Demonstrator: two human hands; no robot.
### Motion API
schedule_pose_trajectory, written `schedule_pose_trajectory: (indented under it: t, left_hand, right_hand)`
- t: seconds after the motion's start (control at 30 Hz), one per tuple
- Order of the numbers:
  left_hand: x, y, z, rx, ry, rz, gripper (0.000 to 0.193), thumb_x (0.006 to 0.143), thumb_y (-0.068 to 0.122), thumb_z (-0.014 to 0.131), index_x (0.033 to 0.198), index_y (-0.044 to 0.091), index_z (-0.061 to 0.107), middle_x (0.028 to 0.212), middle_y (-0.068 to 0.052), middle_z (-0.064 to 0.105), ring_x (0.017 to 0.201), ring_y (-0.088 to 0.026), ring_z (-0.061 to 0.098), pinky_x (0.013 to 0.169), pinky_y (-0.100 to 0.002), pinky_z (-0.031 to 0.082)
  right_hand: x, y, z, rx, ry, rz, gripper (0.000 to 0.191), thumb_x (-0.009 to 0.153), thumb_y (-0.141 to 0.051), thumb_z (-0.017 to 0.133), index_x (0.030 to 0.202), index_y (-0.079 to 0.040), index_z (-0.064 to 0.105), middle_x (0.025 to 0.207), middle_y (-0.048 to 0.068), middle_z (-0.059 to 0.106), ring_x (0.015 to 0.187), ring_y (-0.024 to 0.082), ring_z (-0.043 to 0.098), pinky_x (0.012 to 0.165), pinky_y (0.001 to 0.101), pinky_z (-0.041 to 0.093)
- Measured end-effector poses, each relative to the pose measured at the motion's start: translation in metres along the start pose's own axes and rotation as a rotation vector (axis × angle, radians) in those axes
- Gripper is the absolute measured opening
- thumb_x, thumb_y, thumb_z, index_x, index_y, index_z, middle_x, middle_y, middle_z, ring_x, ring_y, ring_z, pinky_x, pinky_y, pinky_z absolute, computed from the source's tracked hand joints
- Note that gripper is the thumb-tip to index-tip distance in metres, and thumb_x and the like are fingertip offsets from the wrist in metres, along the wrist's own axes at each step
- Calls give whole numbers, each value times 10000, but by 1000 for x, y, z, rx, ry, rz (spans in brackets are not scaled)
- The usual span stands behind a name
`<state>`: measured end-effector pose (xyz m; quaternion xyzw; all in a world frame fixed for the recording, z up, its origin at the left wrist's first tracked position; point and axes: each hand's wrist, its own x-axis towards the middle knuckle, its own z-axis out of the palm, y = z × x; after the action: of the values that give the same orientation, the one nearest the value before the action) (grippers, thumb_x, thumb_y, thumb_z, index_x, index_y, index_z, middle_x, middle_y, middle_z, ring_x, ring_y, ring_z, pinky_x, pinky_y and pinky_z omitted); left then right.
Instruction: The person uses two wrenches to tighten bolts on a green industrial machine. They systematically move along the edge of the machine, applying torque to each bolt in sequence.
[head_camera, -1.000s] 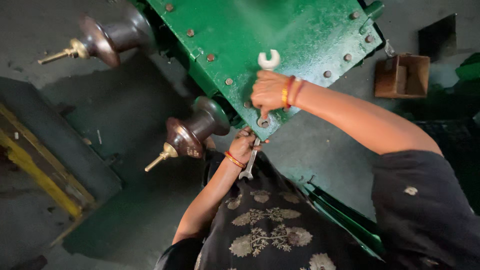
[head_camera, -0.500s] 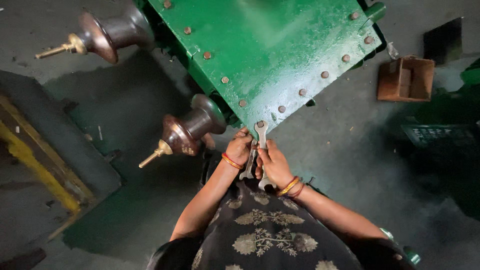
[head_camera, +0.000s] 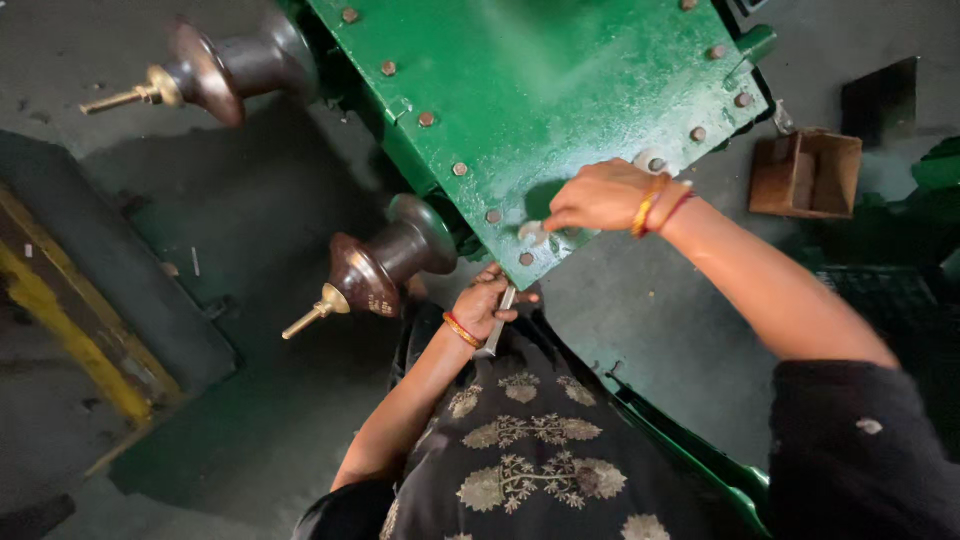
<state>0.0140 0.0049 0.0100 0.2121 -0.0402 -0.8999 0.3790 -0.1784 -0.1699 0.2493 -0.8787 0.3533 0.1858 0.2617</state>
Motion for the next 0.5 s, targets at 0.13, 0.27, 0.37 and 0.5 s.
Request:
schedule_pose_trajectory:
  t: [0.13,0.27,0.37,0.5]
  left_hand:
    - [3,-4,-3,-1,26,63,298,980,11,488,1251,109,566,1167,-80,676,904,-292,731,457,-241,367]
    - [2,-6,0,37,86,61,247,1010,11,474,1224,82,573,1015,-114,679,785,-266,726,424,-243,331]
    - [-3,-7,6,19,93,72,235,1019,28,464,1220,81,573,992,-102,681,761,-258,724,423,-237,324]
    - [-8,-3,12,4,95,98,239,1026,9,461,1224,86,569,1017,-84,679,765,-253,721,431,-230,318]
  right_hand:
    - [30,-18,-6,-354,-103,-153,465,838,-624,654,768,-179,770,680,99,679,708,323,681,651,467,480]
    - [61,-49,-8,-623,-59,-431,506,694,-656,722,611,-157,748,579,57,659,680,254,657,791,415,406]
    - [78,-71,-4,-791,-24,-667,460,563,-639,762,571,-179,737,566,12,664,710,194,633,867,377,371]
    - [90,-74,2,-851,-87,-728,437,549,-636,762,573,-202,730,587,-14,649,773,181,608,857,355,371]
